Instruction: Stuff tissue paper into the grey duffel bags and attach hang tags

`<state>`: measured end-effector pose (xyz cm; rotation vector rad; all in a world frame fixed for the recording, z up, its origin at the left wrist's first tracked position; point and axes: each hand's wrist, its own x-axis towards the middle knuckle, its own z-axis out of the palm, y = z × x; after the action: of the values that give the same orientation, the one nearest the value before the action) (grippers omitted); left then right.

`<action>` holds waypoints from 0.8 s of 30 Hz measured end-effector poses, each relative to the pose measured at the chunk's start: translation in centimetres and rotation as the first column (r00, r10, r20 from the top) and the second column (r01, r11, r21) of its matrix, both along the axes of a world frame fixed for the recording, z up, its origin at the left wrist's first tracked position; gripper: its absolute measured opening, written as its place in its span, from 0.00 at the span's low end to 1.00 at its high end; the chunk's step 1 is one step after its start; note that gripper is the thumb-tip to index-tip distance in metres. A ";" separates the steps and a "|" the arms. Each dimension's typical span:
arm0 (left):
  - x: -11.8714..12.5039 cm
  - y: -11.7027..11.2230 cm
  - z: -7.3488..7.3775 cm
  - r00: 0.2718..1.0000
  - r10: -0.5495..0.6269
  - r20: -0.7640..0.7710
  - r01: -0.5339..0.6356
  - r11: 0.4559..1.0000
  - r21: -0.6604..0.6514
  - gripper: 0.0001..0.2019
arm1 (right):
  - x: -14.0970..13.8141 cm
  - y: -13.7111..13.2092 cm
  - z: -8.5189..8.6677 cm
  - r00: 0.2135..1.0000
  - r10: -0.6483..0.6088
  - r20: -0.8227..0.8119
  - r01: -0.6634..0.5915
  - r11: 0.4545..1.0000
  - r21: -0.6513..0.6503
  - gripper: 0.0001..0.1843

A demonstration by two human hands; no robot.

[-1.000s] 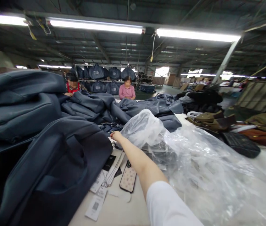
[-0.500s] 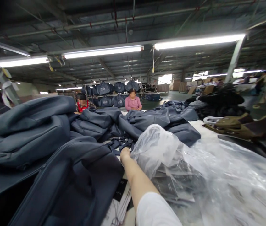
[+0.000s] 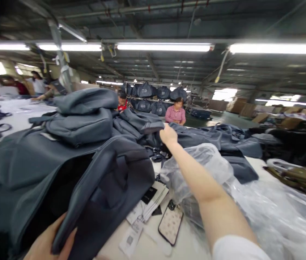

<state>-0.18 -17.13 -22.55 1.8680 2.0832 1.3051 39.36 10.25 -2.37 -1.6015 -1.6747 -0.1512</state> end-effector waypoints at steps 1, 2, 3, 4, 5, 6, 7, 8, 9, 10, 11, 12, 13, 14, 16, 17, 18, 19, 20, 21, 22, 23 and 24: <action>0.1 -0.2 -0.1 1.000 0.021 -0.016 -0.021 1.000 0.012 0.23 | -1.3 -0.3 2.1 0.999 0.045 -0.019 -0.044 0.998 0.051 0.16; 0.2 -0.5 0.0 0.997 0.005 -0.071 -0.003 1.000 0.028 0.22 | -3.1 -0.8 4.1 0.987 0.154 -0.048 -0.148 0.982 0.117 0.17; 0.3 -0.8 0.3 0.990 -0.030 -0.135 0.035 0.999 0.038 0.20 | -5.3 -1.6 5.8 0.920 0.363 -0.147 -0.327 0.919 0.222 0.18; 0.5 -1.2 0.6 0.976 -0.087 -0.202 0.095 0.995 0.031 0.19 | -7.9 -2.9 7.3 0.799 0.550 -0.242 -0.489 0.829 0.271 0.20; 0.7 -1.5 1.1 0.951 -0.163 -0.264 0.169 0.986 -0.001 0.17 | -10.8 -4.5 8.5 0.649 0.687 -0.326 -0.641 0.725 0.251 0.22; 0.9 -1.9 1.6 0.921 -0.234 -0.311 0.231 0.972 -0.046 0.17 | -13.8 -6.4 9.3 0.498 0.763 -0.412 -0.775 0.605 0.184 0.24; 1.1 -2.3 2.0 0.890 -0.297 -0.345 0.281 0.955 -0.098 0.19 | -16.8 -8.5 9.6 0.365 0.787 -0.498 -0.884 0.461 0.081 0.26; 1.3 -2.8 2.5 0.864 -0.345 -0.366 0.313 0.939 -0.145 0.21 | -19.7 -10.7 9.4 0.251 0.770 -0.586 -0.957 0.287 -0.034 0.27; 1.5 -3.2 2.7 0.847 -0.373 -0.379 0.330 0.927 -0.177 0.22 | -22.4 -12.8 8.7 0.166 0.722 -0.672 -0.985 0.093 -0.144 0.29; 1.6 -3.8 2.9 0.838 -0.390 -0.381 0.342 0.920 -0.191 0.23 | -24.7 -14.7 7.6 0.115 0.653 -0.748 -0.967 -0.098 -0.234 0.29; 1.5 -4.3 3.0 0.842 -0.394 -0.368 0.349 0.919 -0.185 0.22 | -26.8 -16.2 6.0 0.098 0.574 -0.813 -0.918 -0.263 -0.296 0.30; 1.4 -4.8 2.9 0.860 -0.379 -0.342 0.344 0.925 -0.161 0.21 | -28.5 -17.4 4.1 0.109 0.499 -0.860 -0.858 -0.390 -0.335 0.30; 1.1 -5.4 2.7 0.895 -0.334 -0.295 0.312 0.943 -0.120 0.21 | -29.8 -18.3 2.1 0.136 0.434 -0.891 -0.801 -0.481 -0.356 0.30; 0.7 -5.8 2.5 0.941 -0.258 -0.222 0.248 0.966 -0.072 0.22 | -30.8 -18.9 0.1 0.165 0.382 -0.909 -0.765 -0.532 -0.362 0.30; -0.2 -6.6 2.0 0.997 -0.070 0.014 0.070 0.998 0.004 0.27 | -31.9 -19.5 -3.6 0.203 0.326 -0.923 -0.763 -0.538 -0.358 0.30; -0.7 -6.8 1.8 0.989 -0.005 0.149 0.002 1.000 0.023 0.29 | -32.2 -19.6 -5.0 0.210 0.315 -0.926 -0.788 -0.507 -0.351 0.29; -1.1 -6.9 1.7 0.960 0.021 0.279 -0.033 0.999 0.038 0.29 | -32.4 -19.7 -6.2 0.209 0.311 -0.927 -0.816 -0.467 -0.341 0.29; -1.6 -6.9 1.8 0.918 0.015 0.397 -0.040 0.998 0.055 0.28 | -32.4 -19.7 -7.0 0.204 0.310 -0.929 -0.840 -0.432 -0.329 0.29; -1.9 -6.8 1.9 0.870 -0.006 0.493 -0.032 0.997 0.070 0.25 | -32.3 -19.7 -7.7 0.195 0.311 -0.930 -0.857 -0.407 -0.316 0.28; -2.2 -6.7 2.2 0.828 -0.022 0.560 -0.026 0.997 0.077 0.22 | -32.2 -19.6 -8.1 0.189 0.307 -0.933 -0.867 -0.394 -0.306 0.28; -2.5 -6.5 2.5 0.801 -0.026 0.598 -0.020 0.997 0.070 0.18 | -32.0 -19.6 -8.3 0.190 0.294 -0.937 -0.873 -0.386 -0.298 0.27; -2.7 -6.3 2.8 0.793 -0.023 0.609 -0.012 0.998 0.054 0.15 | -31.8 -19.4 -8.3 0.199 0.266 -0.943 -0.882 -0.372 -0.291 0.25; -2.9 -6.2 3.0 0.805 -0.019 0.593 -0.002 0.999 0.035 0.13 | -31.5 -19.2 -8.2 0.209 0.229 -0.951 -0.896 -0.345 -0.280 0.24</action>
<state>-3.09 -23.29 -19.50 1.2286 1.7137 1.6571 7.85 -8.96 -10.56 -0.6049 -1.8706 2.3456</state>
